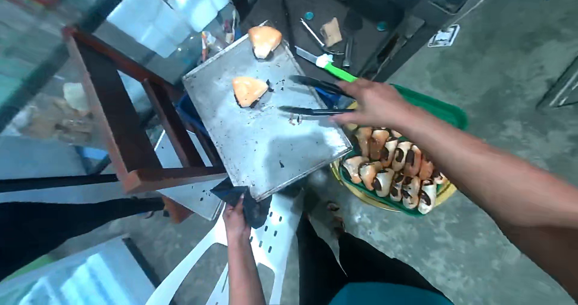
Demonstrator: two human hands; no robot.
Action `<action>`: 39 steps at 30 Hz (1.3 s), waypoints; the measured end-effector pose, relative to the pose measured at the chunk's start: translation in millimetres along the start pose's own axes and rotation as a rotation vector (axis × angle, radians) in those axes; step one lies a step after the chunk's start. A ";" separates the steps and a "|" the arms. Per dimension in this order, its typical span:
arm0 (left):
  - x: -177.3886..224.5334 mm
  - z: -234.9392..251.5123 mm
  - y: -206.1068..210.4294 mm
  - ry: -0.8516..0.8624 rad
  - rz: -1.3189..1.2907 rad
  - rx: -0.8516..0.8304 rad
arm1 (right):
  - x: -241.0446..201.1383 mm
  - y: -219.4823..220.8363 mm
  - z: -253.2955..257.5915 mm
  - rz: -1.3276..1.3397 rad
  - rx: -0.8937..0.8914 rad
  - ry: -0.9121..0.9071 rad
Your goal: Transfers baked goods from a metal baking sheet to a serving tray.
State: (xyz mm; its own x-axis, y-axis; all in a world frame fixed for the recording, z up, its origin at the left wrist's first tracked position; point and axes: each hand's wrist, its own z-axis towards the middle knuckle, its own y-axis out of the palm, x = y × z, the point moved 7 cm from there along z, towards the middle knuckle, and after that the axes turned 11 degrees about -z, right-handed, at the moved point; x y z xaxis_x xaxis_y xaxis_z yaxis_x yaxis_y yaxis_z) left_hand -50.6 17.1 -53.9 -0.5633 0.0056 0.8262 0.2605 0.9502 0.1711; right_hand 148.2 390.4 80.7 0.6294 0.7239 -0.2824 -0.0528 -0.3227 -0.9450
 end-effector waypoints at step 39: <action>2.6 1.9 -1.7 0.027 -0.023 0.022 | -9.2 51.2 44.6 1.097 -0.521 0.289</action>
State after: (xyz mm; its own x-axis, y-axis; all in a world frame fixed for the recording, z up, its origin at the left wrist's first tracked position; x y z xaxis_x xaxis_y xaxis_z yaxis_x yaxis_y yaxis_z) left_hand -54.0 16.1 -53.0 -0.5474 -0.0242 0.8365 0.2302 0.9567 0.1783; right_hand 105.1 394.5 27.5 0.5982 -0.2191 -0.7708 -0.3860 -0.9218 -0.0376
